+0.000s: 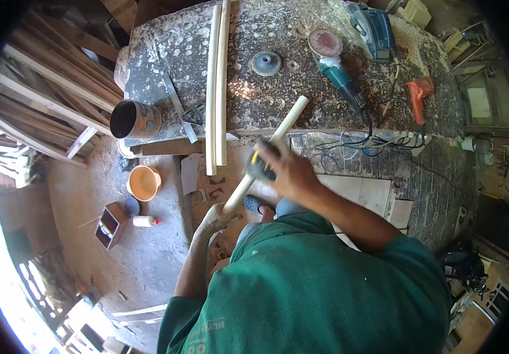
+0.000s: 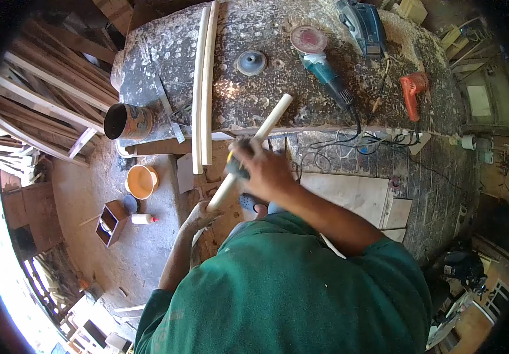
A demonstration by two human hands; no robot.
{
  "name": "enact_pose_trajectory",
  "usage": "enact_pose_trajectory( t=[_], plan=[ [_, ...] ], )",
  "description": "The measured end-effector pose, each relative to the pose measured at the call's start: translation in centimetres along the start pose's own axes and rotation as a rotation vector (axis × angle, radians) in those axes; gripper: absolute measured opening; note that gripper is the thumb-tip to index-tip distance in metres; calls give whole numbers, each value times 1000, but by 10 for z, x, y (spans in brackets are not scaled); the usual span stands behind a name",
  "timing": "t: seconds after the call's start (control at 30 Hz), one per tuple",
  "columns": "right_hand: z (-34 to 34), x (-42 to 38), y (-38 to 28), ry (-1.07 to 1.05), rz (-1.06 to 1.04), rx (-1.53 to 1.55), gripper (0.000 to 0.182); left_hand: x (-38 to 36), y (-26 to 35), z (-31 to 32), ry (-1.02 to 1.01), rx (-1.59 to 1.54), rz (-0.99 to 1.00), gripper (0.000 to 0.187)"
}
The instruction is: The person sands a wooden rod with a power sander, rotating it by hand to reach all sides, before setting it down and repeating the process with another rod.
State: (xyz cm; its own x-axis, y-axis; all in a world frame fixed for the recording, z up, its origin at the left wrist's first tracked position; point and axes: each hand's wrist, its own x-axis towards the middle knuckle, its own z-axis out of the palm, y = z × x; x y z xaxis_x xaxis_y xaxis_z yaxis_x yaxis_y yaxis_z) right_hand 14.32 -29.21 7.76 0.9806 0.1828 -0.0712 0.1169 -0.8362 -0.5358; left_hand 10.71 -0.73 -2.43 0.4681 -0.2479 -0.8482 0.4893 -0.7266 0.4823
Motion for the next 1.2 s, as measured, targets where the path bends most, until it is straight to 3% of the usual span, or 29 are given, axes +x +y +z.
enact_pose_trajectory(
  t=[0.07,0.13,0.17,0.2,0.23,0.33,0.37,0.4,0.43,0.47,0.5,0.53,0.57,0.6,0.67,0.77,0.9,0.93,1.17,1.2],
  plan=[
    [-15,14,31,45,133,7,66,4,1,-4,-76,-52,-46,39],
    [-9,36,96,349,121,-43,74,11,-6,-8,-157,-121,-90,41],
    [-23,44,117,318,187,94,76,13,-6,-9,-168,-100,-106,43],
    [-47,58,120,258,340,-134,78,15,-5,-9,-177,-78,-120,45],
    [-53,61,128,292,353,-114,79,15,-2,-12,-185,-54,-132,47],
    [-73,62,150,443,341,-20,80,3,2,-38,99,146,76,49],
    [-73,50,151,506,311,35,80,16,-26,-61,261,364,291,52],
    [-73,37,150,566,279,92,79,-29,30,-86,281,492,214,47],
    [-74,27,149,607,253,125,79,-39,32,-110,457,532,251,47],
    [-77,17,148,651,222,156,78,-54,53,-129,592,670,160,41],
    [-80,8,145,697,191,187,78,-58,65,-148,930,1085,369,42],
    [-81,2,142,709,222,218,76,-77,108,-166,877,987,217,42],
    [-81,-4,141,722,252,248,75,-88,138,-178,1154,1204,341,44],
    [-80,-8,144,747,238,250,75,-96,171,-187,1321,1222,499,42],
    [-84,-16,144,748,294,356,75,-103,228,-194,1455,1202,562,36],
    [-87,-28,158,767,324,454,76,-93,288,-193,1417,1280,617,35],
    [-102,-46,171,805,310,347,78,-81,332,-193,1390,1338,866,24],
    [-110,-51,166,775,368,473,78,-84,341,-191,1405,1370,906,24],
    [-122,-68,184,809,419,540,76,-101,383,-192,1544,1487,1198,30],
    [-122,-70,185,818,434,571,76,-79,383,-198,1561,1502,1330,31]
  ],
)
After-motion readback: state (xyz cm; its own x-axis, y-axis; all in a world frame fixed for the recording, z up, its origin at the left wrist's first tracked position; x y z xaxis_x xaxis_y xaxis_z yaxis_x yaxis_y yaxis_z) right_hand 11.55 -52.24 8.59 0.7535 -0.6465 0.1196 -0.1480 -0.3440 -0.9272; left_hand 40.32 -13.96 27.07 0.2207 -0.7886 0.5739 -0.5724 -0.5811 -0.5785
